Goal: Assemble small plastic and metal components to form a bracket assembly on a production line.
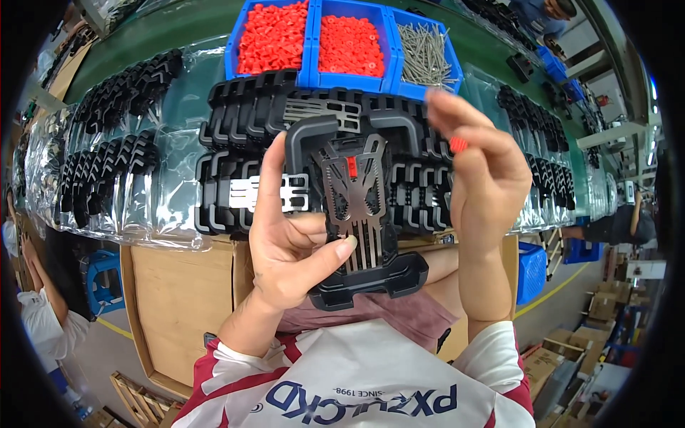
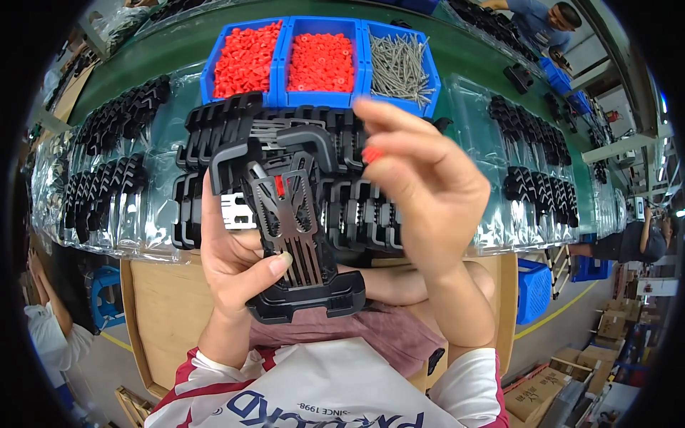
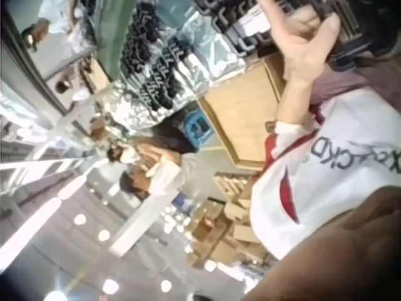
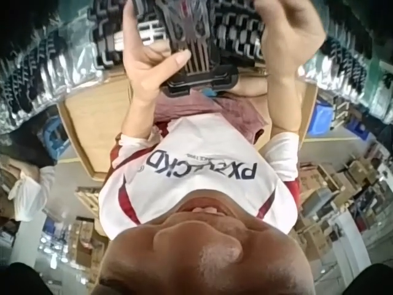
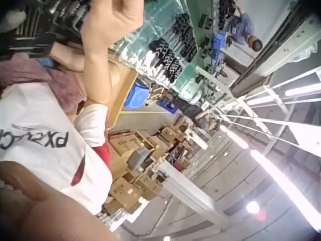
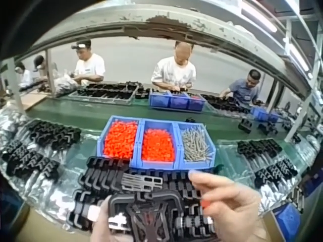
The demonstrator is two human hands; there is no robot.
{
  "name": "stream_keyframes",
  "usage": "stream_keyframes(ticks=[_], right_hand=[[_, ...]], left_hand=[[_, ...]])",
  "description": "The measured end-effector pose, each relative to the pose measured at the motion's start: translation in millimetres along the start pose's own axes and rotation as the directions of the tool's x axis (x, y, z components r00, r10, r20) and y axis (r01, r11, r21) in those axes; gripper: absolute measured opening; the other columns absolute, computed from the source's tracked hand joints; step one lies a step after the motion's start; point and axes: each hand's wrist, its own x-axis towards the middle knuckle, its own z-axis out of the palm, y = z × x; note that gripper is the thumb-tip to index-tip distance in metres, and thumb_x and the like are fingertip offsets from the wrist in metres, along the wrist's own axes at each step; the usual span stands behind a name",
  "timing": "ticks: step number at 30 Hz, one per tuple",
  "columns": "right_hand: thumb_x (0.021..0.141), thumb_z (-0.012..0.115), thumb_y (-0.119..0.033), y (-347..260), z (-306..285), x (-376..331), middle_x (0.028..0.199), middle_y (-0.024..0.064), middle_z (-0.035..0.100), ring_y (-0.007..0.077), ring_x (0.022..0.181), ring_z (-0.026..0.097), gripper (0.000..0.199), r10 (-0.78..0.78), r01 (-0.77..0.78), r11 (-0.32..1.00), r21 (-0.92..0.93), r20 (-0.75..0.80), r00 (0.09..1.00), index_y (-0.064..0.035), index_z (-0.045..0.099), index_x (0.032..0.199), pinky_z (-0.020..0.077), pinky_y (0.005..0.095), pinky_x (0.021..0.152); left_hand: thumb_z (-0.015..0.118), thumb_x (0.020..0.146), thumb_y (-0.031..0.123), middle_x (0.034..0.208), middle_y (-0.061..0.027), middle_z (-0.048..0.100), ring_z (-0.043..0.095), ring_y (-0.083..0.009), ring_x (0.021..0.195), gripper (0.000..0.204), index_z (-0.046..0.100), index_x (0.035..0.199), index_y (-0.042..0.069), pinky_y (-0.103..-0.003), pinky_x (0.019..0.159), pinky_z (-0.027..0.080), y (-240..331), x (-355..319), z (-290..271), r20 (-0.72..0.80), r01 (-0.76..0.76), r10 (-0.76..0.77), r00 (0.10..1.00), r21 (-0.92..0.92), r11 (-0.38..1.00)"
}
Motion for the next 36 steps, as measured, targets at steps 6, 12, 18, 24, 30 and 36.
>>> stream_keyframes(ticks=[6, 12, 18, 24, 30, 36], right_hand=[[0.071, 0.075, -0.006, 0, 5, -23, 0.130, 0.0255, 0.051, 0.0332, 0.121, 0.051, 0.019, -0.164, 0.167, 0.986, 0.001, 0.175, 0.971, -0.0011, 0.069, 0.088, 0.0409, 0.0414, 0.103], [0.071, 0.075, -0.014, -10, -4, -18, 0.135, 0.0261, 0.047, 0.0432, 0.132, 0.036, 0.016, -0.373, 0.558, 0.717, -0.419, 0.446, 0.814, -0.0087, 0.069, 0.086, 0.0312, 0.0510, 0.109], [0.067, 0.077, -0.019, -6, -3, -17, 0.136, 0.0236, 0.048, 0.0449, 0.133, 0.034, 0.015, -0.401, 0.651, 0.659, -0.377, 0.557, 0.727, -0.0116, 0.072, 0.079, 0.0295, 0.0526, 0.110], [0.064, 0.078, -0.021, -10, -3, -18, 0.136, 0.0227, 0.047, 0.0451, 0.135, 0.031, 0.017, -0.354, 0.612, 0.702, -0.365, 0.566, 0.744, -0.0117, 0.072, 0.078, 0.0287, 0.0532, 0.110], [0.063, 0.077, -0.017, -17, 2, -22, 0.137, 0.0225, 0.046, 0.0450, 0.136, 0.030, 0.016, -0.247, 0.535, 0.711, -0.456, 0.551, 0.797, -0.0109, 0.071, 0.076, 0.0285, 0.0531, 0.110], [0.061, 0.076, -0.014, -20, 2, -24, 0.137, 0.0222, 0.046, 0.0448, 0.136, 0.030, 0.015, -0.205, 0.518, 0.702, -0.488, 0.559, 0.803, -0.0095, 0.070, 0.074, 0.0283, 0.0523, 0.110]], left_hand=[[0.053, 0.075, -0.018, 0.108, -0.0265, 0.064, 0.063, -0.0132, 0.068, 0.101, -0.008, 0.150, 0.012, -0.016, 0.051, 0.042, -13, 0, 7, 0.073, 0.061, -0.069, 0.995, 0.102, 0.993], [0.054, 0.076, -0.016, 0.099, -0.0226, 0.067, 0.060, -0.0106, 0.063, 0.099, -0.006, 0.150, 0.010, -0.015, 0.048, 0.038, -10, -4, 14, 0.085, 0.125, -0.135, 0.987, 0.115, 0.985], [0.054, 0.075, -0.016, 0.083, -0.0151, 0.067, 0.053, -0.0066, 0.054, 0.099, -0.004, 0.151, 0.009, -0.015, 0.045, 0.033, -5, -3, 26, -0.008, 0.154, -0.153, 0.988, 0.067, 0.986], [0.054, 0.075, -0.016, 0.078, -0.0124, 0.066, 0.049, -0.0057, 0.051, 0.098, -0.004, 0.151, 0.009, -0.015, 0.044, 0.032, -9, -7, 16, 0.078, 0.139, -0.146, 0.986, 0.092, 0.986], [0.053, 0.075, -0.016, 0.083, -0.0149, 0.067, 0.052, -0.0072, 0.053, 0.098, -0.004, 0.151, 0.009, -0.015, 0.045, 0.033, -8, -8, 13, 0.084, 0.131, -0.144, 0.986, 0.149, 0.980], [0.053, 0.075, -0.016, 0.112, -0.0227, 0.061, 0.058, -0.0104, 0.062, 0.098, -0.004, 0.151, 0.007, -0.016, 0.049, 0.038, -7, -10, 18, 0.083, 0.132, -0.141, 0.987, 0.105, 0.986]])
